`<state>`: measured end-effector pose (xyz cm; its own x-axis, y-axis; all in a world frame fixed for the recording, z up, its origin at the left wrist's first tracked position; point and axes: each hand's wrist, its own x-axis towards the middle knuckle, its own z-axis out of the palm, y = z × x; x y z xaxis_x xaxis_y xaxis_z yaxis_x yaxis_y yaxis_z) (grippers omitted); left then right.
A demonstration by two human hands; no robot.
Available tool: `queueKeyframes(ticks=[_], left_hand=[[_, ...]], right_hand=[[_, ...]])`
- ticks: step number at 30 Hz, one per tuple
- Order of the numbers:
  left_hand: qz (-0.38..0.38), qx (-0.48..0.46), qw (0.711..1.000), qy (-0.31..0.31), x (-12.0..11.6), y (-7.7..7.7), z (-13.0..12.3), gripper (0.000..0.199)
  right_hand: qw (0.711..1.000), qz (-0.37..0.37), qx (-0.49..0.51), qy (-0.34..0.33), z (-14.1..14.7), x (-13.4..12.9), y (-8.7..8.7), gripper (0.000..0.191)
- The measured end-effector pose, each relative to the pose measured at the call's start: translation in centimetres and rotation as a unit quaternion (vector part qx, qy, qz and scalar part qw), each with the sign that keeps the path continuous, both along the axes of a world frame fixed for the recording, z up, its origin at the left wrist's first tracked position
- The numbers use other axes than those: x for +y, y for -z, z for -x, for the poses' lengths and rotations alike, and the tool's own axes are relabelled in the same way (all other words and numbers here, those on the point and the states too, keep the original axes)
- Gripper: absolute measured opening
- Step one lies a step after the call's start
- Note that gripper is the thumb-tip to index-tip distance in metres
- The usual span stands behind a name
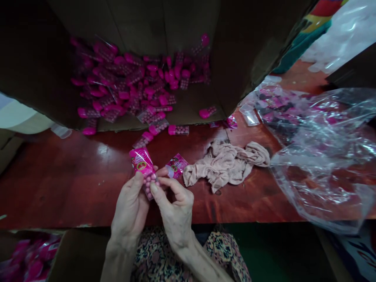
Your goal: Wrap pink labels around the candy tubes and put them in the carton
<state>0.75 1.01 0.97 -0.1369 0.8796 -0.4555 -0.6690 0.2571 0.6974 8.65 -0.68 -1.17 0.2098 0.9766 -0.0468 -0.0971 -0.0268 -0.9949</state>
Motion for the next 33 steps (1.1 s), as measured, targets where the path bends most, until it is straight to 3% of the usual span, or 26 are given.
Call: queueKeyframes(ticks=[6,12,17,22,29,33], left_hand=[[0.01,0.021,0.997,-0.076,-0.6,-0.3,-1.0,0.02],[0.005,-0.009,0.999,-0.05,-1.1,-0.2,-2.2,0.022],[-0.008,-0.012,0.999,-0.033,-0.4,-0.1,-0.6,0.037],[-0.008,0.029,0.999,-0.043,0.1,-0.1,0.8,0.016],[0.002,0.047,0.996,-0.079,-0.6,0.4,-0.7,0.025],[0.009,0.043,0.996,-0.083,-0.6,0.6,-0.7,0.02]], right_hand=[[1.0,-0.013,-0.024,0.002,0.5,-0.4,-0.1,0.009],[0.999,-0.026,-0.022,0.032,0.7,-0.6,0.1,0.013],[0.997,0.039,0.069,0.002,0.1,0.4,-0.3,0.008],[0.989,0.069,0.127,-0.028,-0.1,0.8,-0.8,0.007],[0.998,0.042,0.044,0.008,0.2,0.1,0.0,0.009],[1.0,-0.001,-0.009,0.018,0.1,0.0,0.4,0.009]])
